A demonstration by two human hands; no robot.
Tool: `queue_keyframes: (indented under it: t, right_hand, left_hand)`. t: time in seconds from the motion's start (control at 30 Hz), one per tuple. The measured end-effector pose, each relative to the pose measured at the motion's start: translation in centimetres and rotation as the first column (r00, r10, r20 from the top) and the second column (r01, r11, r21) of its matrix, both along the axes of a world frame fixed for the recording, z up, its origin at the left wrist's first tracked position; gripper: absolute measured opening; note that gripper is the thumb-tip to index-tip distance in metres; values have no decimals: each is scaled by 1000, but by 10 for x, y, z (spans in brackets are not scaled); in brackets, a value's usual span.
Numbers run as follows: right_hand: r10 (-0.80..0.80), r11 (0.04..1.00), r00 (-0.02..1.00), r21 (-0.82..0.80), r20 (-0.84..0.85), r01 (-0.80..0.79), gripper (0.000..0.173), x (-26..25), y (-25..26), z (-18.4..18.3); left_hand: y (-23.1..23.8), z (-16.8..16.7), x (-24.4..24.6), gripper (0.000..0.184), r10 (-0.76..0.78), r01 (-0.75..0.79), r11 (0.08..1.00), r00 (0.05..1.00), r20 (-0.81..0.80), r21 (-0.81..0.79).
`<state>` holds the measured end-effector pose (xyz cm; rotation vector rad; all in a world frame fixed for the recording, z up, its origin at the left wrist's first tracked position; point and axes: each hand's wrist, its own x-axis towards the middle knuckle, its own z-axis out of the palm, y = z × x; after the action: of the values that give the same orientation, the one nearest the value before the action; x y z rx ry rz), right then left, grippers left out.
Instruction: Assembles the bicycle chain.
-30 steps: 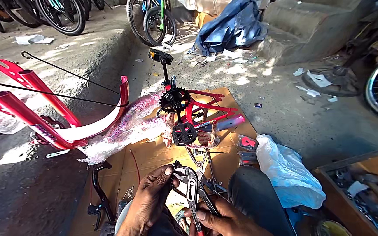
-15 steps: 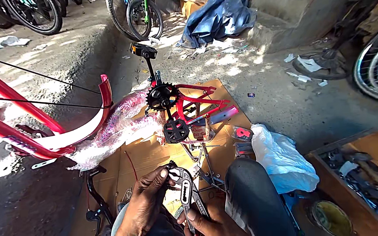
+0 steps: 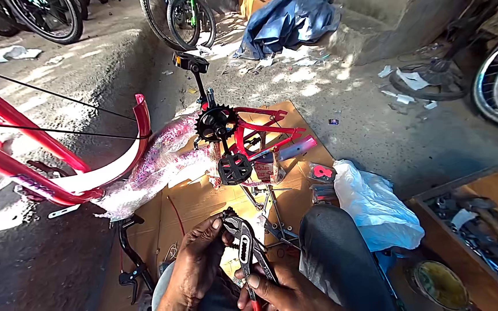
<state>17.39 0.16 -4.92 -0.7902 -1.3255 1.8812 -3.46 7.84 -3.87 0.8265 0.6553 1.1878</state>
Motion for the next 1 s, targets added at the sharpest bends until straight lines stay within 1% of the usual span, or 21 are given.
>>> queue_keyframes:
  t: [0.17,0.3,0.37,0.63,1.0]
  right_hand:
    - [-31,1000,998,2,-51,31,36,-4,-5,-1]
    - [-78,997,997,23,-27,79,35,-8,-12,2]
    - [-71,997,997,30,-22,72,34,-5,-12,3]
    - [-10,999,993,51,119,4,34,8,-7,11]
    - [24,998,991,46,132,-31,33,16,-4,8]
  left_hand:
    - [0,-4,2,26,-2,5,997,999,-36,80]
    - [-1,-5,3,27,-12,28,983,996,-90,181]
    - [-2,-6,2,28,-18,42,976,994,-111,216]
    - [-5,-4,5,27,-23,34,982,998,-61,184]
    - [-5,-5,7,27,-24,40,979,996,-83,202]
